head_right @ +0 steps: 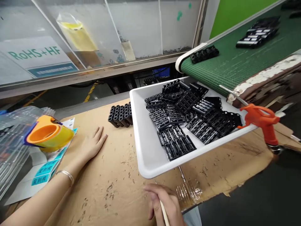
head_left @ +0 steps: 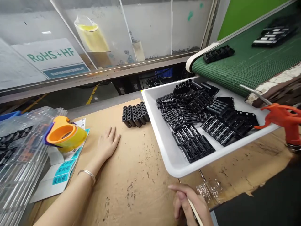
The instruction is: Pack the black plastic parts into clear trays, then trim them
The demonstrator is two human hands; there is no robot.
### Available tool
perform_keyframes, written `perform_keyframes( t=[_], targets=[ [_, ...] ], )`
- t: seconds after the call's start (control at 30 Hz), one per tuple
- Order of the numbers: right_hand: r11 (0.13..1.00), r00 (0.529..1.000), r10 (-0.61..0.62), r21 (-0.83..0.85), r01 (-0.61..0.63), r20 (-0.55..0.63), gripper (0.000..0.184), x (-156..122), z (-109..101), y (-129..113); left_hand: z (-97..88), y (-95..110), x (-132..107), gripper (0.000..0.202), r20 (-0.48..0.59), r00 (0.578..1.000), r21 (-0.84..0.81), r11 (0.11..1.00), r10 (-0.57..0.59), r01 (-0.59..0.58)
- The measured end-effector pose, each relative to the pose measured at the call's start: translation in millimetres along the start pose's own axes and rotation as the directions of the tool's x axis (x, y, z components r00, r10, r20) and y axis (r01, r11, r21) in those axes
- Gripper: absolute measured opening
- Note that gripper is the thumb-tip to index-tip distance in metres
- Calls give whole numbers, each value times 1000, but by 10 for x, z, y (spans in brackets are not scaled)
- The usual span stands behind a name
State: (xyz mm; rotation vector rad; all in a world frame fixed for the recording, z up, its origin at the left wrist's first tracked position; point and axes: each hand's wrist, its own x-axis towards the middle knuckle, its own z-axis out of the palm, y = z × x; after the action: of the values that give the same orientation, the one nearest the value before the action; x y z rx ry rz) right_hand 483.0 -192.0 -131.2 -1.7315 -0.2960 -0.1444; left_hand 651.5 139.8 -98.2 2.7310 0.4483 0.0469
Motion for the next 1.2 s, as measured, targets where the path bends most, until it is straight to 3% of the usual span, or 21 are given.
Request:
perform_keyframes(
  t=[0.07,0.13,0.27,0.3,0.33,0.4,0.43,0.53,0.6,0.73,0.87,0.97,1.1,1.2],
  targets=[
    [993,988,-121,-5,122,92,31,15,-9,20,45,-67,-82,80,29,999,35,998,41,-42],
    [957,948,-288,8,289,135,29,63,-47,-53,80,-95,-117,82,37,997,51,997,63,-65],
    [765,749,-624,-24,644,222,28,345,-323,-540,130,-114,-121,81,4,995,36,994,99,-99],
    [753,744,-609,-94,651,273,26,477,-418,-686,142,-119,-120,80,-14,994,24,993,112,-112],
    [764,784,-538,-214,609,310,21,640,-507,-813,153,-125,-119,79,-36,992,8,992,124,-124],
    [748,902,-359,-505,431,239,26,1051,-637,-956,173,-135,-120,75,-92,986,-35,989,140,-143],
    [729,937,-267,-589,349,225,28,1285,-672,-962,181,-139,-121,72,-125,982,-62,987,140,-148],
    [620,960,-98,-738,266,264,34,1966,-673,-782,194,-154,-129,60,-225,969,-174,974,103,-144],
    [515,963,12,-827,224,268,36,2271,-625,-619,187,-170,-140,53,-291,956,-262,956,48,-128],
    [381,968,66,-903,199,241,31,2349,-527,-437,123,-207,-179,38,-409,903,-444,893,-134,-69],
    [423,983,0,-890,169,186,26,2245,-510,-387,-24,-150,-276,26,-462,848,-622,776,-258,-103],
    [517,997,-55,-853,73,52,30,2378,-598,-439,-126,36,-534,29,-438,849,-751,640,-295,-164],
    [675,977,-182,-737,44,-108,43,2360,-773,-697,-126,392,-1254,43,-358,912,-864,441,-202,-241],
    [760,963,-260,-631,158,-72,46,1814,-774,-903,-58,584,-1876,46,-166,986,-954,247,30,-168]
  ],
)
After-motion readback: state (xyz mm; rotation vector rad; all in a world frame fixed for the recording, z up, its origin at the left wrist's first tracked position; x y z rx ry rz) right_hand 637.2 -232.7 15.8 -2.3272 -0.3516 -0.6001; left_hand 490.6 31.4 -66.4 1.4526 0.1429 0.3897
